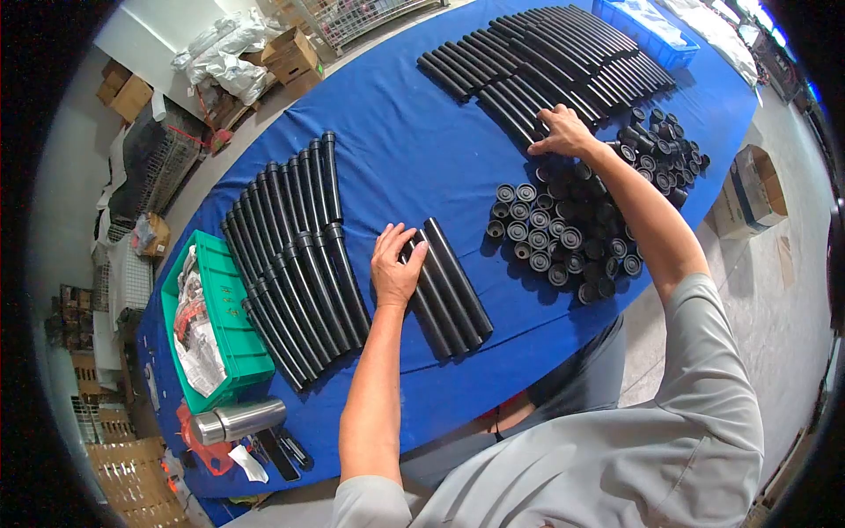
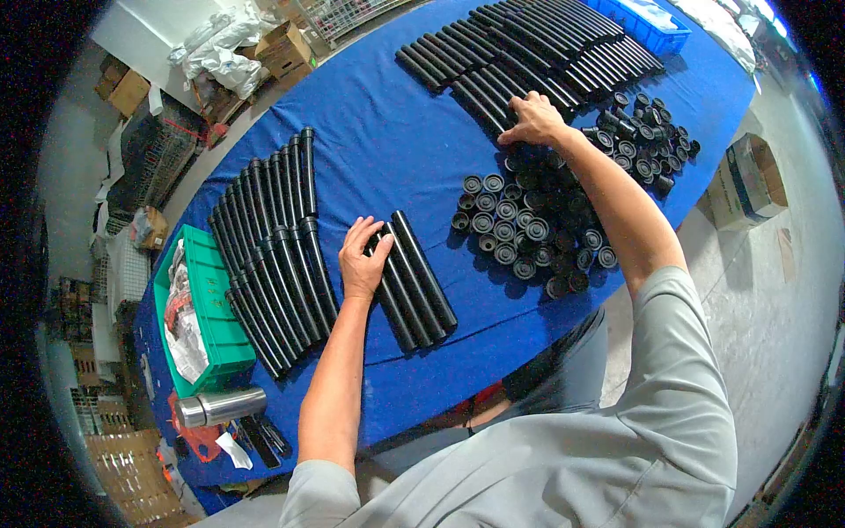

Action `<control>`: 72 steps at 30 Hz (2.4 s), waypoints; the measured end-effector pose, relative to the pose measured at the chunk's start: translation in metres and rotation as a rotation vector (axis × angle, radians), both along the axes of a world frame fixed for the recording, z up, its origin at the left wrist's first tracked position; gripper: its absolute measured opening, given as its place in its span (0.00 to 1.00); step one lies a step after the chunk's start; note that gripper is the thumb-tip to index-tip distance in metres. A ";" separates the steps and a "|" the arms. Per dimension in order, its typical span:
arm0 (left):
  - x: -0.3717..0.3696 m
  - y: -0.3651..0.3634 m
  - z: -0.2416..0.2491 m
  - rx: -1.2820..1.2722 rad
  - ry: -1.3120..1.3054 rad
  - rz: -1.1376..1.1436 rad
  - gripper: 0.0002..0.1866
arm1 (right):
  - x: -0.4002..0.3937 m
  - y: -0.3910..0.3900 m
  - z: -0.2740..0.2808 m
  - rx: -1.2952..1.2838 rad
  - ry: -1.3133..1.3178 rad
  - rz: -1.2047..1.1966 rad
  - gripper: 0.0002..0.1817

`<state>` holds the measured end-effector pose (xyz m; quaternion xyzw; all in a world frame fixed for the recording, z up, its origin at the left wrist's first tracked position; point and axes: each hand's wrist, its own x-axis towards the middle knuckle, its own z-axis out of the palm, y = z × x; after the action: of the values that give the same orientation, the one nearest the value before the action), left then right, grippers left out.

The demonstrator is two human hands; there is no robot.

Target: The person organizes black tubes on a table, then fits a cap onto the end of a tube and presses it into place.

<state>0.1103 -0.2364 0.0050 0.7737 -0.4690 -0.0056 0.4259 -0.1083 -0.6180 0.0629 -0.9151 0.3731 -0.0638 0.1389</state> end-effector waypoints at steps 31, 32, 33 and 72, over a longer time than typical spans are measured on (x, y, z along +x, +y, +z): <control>-0.001 0.000 -0.001 0.012 0.016 0.012 0.20 | 0.020 0.025 0.012 0.003 0.110 0.024 0.52; -0.001 0.000 0.000 0.013 0.015 0.013 0.20 | 0.021 0.025 0.014 0.027 0.129 0.028 0.54; -0.001 0.000 0.000 0.014 0.014 0.013 0.20 | 0.022 0.028 0.015 0.030 0.137 0.019 0.55; -0.004 0.000 0.005 0.031 0.006 0.015 0.20 | 0.052 0.058 0.013 0.081 0.177 0.077 0.60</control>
<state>0.1065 -0.2362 0.0096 0.7838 -0.4617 -0.0119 0.4152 -0.0560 -0.5599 0.0761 -0.9244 0.3510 0.0379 0.1447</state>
